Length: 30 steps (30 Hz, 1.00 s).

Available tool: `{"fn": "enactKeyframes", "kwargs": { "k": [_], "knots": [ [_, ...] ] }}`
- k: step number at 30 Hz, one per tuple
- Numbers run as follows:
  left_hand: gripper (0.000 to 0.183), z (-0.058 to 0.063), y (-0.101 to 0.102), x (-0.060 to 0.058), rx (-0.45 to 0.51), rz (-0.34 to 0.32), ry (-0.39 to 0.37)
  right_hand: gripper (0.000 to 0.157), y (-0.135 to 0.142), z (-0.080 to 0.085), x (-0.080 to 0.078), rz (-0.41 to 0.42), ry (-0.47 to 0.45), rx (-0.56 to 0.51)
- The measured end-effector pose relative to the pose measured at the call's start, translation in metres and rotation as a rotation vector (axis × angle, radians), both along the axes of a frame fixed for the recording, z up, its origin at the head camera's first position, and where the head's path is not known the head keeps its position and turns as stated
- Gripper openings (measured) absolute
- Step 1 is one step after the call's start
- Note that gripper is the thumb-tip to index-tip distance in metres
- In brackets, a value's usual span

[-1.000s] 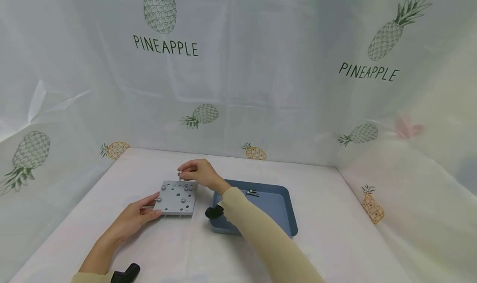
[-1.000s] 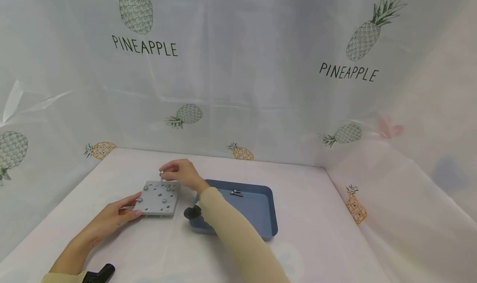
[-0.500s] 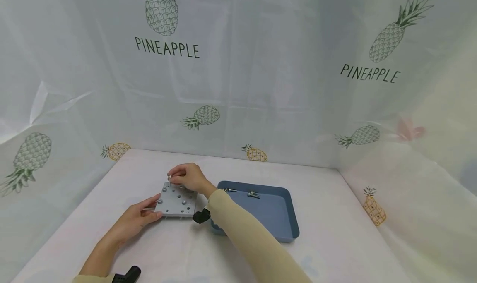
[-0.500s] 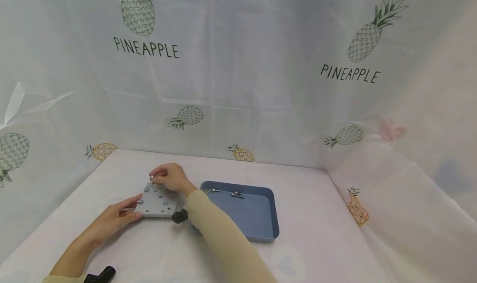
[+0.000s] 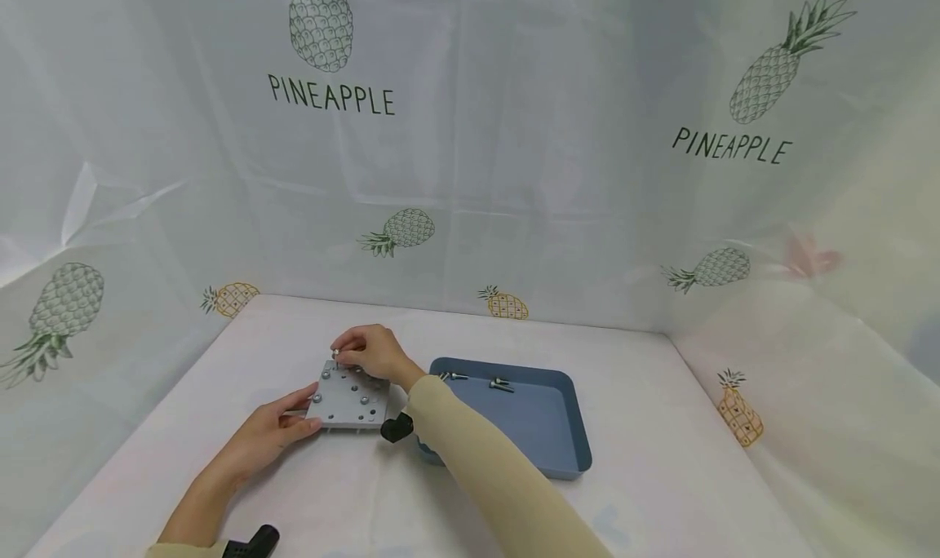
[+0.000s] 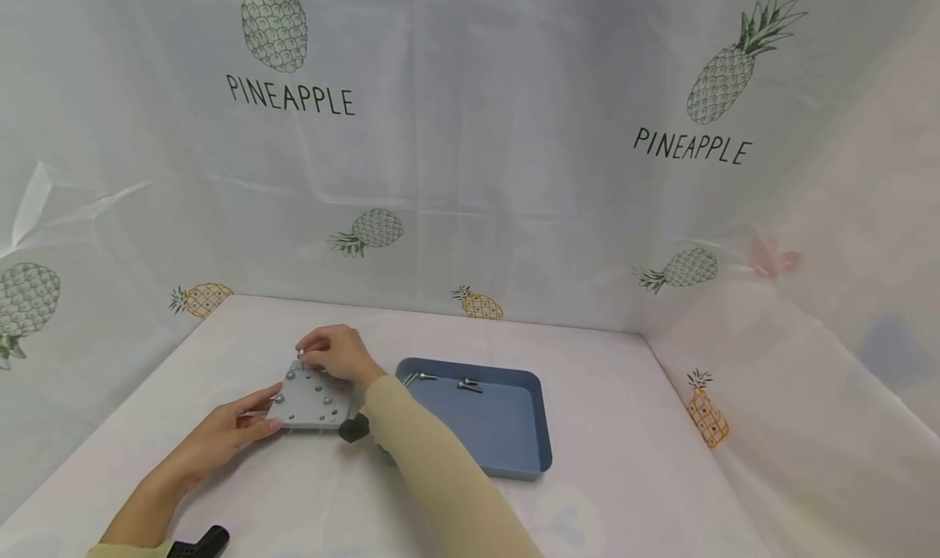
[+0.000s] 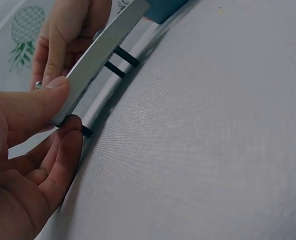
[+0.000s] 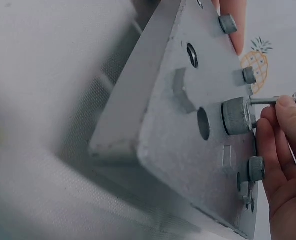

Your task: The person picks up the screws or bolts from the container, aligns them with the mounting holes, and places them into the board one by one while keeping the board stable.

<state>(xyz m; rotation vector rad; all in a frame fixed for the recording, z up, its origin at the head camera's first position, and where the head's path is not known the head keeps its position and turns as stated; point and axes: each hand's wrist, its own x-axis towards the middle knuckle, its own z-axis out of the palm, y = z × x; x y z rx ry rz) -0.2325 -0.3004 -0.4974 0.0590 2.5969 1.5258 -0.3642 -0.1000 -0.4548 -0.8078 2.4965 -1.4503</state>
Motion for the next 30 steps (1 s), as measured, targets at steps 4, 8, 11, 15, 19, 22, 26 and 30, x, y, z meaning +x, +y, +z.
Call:
{"fn": "enactKeyframes", "kwargs": {
  "k": [4,8,11,15,19,22,26,30],
  "knots": [
    [0.081,0.0,0.002,-0.002,0.009,-0.006,0.007,0.011,0.002,-0.002,-0.001,-0.006,0.011,0.012],
    [0.08,-0.001,0.003,-0.003,0.007,0.003,0.007,0.011,0.002,-0.004,-0.003,0.009,0.034,0.028],
    [0.081,-0.001,0.004,-0.004,0.002,0.008,0.005,0.011,0.002,-0.005,-0.004,0.021,0.048,0.047],
    [0.082,-0.001,0.004,-0.004,0.01,-0.003,0.007,0.012,0.002,-0.005,-0.004,0.024,0.056,0.075],
    [0.083,-0.001,0.002,-0.002,0.014,-0.002,-0.001,0.015,0.001,-0.005,-0.003,0.045,0.056,0.082],
    [0.085,0.0,0.001,-0.001,0.015,0.002,-0.012,0.019,0.001,-0.002,-0.001,0.059,0.056,0.1],
    [0.087,-0.001,0.0,-0.001,0.008,0.006,-0.024,0.023,0.009,0.011,0.004,0.086,0.069,0.158],
    [0.087,0.0,0.002,-0.002,-0.012,0.02,-0.026,0.028,0.032,0.033,0.005,0.146,0.142,0.207]
  ]
}}
